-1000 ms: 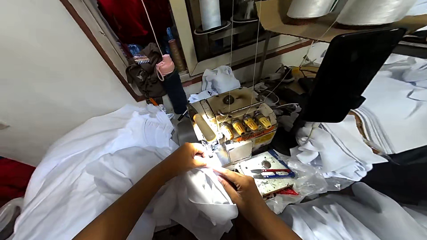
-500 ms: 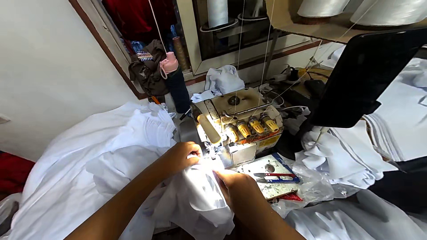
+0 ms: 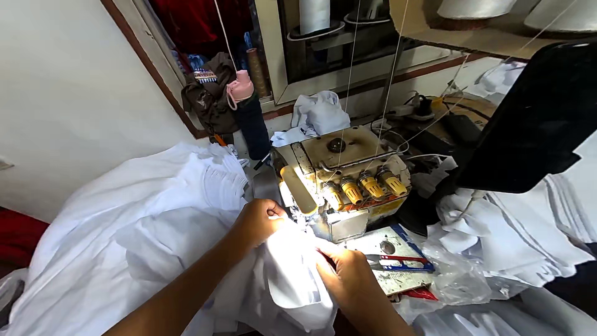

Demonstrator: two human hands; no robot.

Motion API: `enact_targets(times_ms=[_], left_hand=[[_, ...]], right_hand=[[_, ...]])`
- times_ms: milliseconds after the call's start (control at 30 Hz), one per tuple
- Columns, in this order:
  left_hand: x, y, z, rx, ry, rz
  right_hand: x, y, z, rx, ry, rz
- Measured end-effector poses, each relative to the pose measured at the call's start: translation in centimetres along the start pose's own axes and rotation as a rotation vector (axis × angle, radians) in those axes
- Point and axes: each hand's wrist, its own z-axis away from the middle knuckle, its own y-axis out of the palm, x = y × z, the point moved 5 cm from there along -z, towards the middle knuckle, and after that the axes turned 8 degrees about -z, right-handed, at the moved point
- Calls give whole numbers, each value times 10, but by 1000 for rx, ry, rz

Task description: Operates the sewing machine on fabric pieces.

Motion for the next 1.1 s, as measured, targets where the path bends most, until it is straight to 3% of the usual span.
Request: enact_targets(times_ms=[200, 500, 667, 1100], left_hand=[[-12, 8, -3, -309, 56, 19], [-2, 24, -4, -534, 154, 171], [3, 24, -10, -537, 281, 175], [11, 25, -19, -507, 341, 174]], right_hand=[[-5, 6, 0, -117, 6, -35], [-13, 8, 9, -235, -44, -121], [-10, 10, 11, -174, -97, -109], [-9, 10, 18, -202, -146, -156]])
